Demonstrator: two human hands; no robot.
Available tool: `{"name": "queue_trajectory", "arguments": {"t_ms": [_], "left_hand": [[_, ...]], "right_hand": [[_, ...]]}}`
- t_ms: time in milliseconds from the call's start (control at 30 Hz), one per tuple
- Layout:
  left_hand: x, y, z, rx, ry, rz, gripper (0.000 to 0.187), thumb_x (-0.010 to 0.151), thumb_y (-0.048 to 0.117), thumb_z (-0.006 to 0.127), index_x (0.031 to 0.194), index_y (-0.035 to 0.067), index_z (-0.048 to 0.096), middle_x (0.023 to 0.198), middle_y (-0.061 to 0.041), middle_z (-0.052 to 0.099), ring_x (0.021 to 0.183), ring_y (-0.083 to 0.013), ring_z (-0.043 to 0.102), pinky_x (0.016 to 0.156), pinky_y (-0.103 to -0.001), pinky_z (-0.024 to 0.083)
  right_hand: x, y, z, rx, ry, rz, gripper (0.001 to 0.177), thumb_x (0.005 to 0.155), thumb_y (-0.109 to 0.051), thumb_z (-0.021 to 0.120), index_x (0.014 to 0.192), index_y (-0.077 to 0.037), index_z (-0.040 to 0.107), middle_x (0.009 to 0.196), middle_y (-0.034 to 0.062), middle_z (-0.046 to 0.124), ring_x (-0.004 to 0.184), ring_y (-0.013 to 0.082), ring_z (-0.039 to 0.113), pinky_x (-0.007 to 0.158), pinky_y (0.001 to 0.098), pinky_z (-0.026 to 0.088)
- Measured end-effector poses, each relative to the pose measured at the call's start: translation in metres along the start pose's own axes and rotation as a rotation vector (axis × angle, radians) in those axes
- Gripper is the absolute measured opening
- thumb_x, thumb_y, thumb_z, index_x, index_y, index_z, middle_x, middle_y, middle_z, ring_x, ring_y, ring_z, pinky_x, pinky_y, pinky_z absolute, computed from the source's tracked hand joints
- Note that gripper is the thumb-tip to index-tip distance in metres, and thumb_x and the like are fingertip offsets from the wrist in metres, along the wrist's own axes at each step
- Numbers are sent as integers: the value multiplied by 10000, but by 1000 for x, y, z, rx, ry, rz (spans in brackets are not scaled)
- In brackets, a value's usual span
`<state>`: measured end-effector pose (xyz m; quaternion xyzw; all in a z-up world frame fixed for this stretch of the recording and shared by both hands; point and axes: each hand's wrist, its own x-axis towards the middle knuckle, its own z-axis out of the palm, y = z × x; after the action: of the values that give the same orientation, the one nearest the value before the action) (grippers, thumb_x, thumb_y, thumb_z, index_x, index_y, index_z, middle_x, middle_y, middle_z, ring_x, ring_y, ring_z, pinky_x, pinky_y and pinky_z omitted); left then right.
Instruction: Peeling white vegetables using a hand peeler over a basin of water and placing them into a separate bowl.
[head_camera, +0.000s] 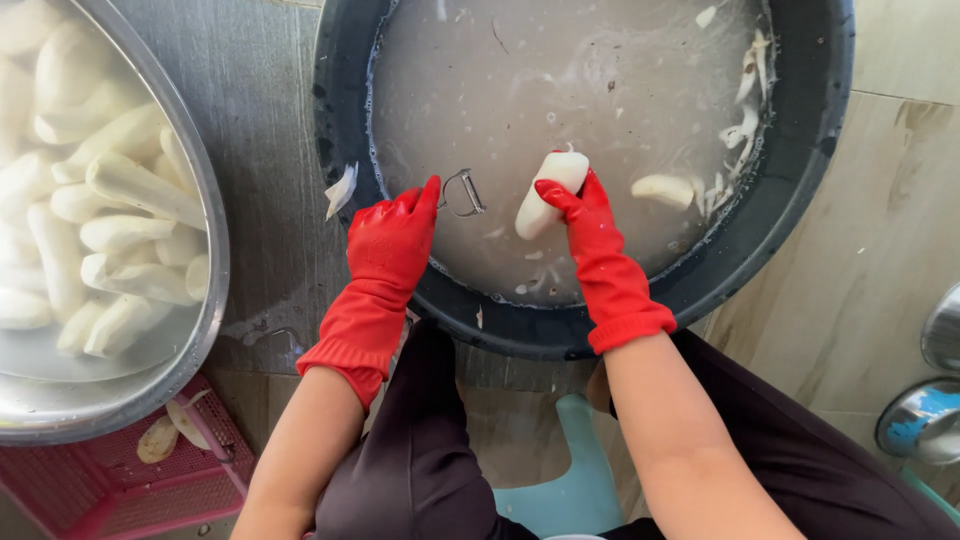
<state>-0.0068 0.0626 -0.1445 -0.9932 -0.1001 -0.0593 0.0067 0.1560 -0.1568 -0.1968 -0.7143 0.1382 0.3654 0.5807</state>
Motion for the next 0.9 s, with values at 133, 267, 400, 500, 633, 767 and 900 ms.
{"name": "queue_trajectory", "arguments": {"t_ms": [133, 267, 400, 500, 633, 767, 900], "left_hand": [[-1, 0, 3, 10, 27, -3, 296, 908, 261, 825, 1170, 203, 700, 958, -22, 732, 755, -158, 686, 755, -326, 581], [3, 0, 2, -6, 51, -14, 226, 898, 292, 813, 1084, 227, 703, 922, 1, 730, 685, -170, 678, 678, -335, 575], [-1, 0, 14, -51, 89, -42, 163, 840, 336, 793, 924, 293, 661, 909, 46, 711, 612, -203, 671, 581, -358, 556], [4, 1, 3, -175, -31, -96, 204, 813, 351, 813, 931, 276, 665, 832, 44, 715, 638, -225, 700, 603, -391, 574], [18, 33, -6, -638, 78, -263, 392, 807, 455, 821, 1142, 277, 723, 968, -30, 777, 838, -286, 748, 773, -420, 604], [45, 62, -21, -1063, -725, -352, 918, 669, 687, 835, 1437, 282, 535, 1021, -92, 735, 793, -257, 695, 682, -345, 555], [37, 57, -29, -1516, -732, -547, 657, 656, 483, 918, 1172, 132, 711, 674, -134, 641, 394, -234, 602, 332, -288, 495]], "right_hand": [[-7, 2, -4, 306, -80, -40, 746, 853, -146, 894, 1491, -129, 506, 1353, 156, 627, 1289, 270, 586, 1054, 432, 518], [23, 42, -13, 378, 104, 80, 833, 777, -174, 991, 1431, -332, 500, 1377, 146, 597, 1293, 343, 602, 1067, 472, 527], [85, 122, -43, 15, 327, 226, 1113, 665, -516, 1080, 1523, -289, 407, 1475, 178, 503, 1337, 347, 555, 1077, 499, 531], [21, 51, 9, 421, 338, 189, 1123, 733, -431, 1046, 1559, -262, 304, 1498, 237, 427, 1325, 418, 540, 1056, 574, 539], [3, 55, 16, 480, 227, 134, 999, 795, -617, 944, 1535, -282, 362, 1523, 195, 454, 1354, 410, 554, 1089, 600, 499], [-49, 28, 14, 348, 111, -96, 526, 1014, -542, 581, 1365, -150, 562, 1332, 136, 641, 1154, 262, 680, 1028, 432, 558], [-137, -73, 52, 127, 169, -22, 335, 1007, -433, 450, 1025, -130, 592, 707, -46, 485, 643, 35, 448, 664, 207, 462]]}}
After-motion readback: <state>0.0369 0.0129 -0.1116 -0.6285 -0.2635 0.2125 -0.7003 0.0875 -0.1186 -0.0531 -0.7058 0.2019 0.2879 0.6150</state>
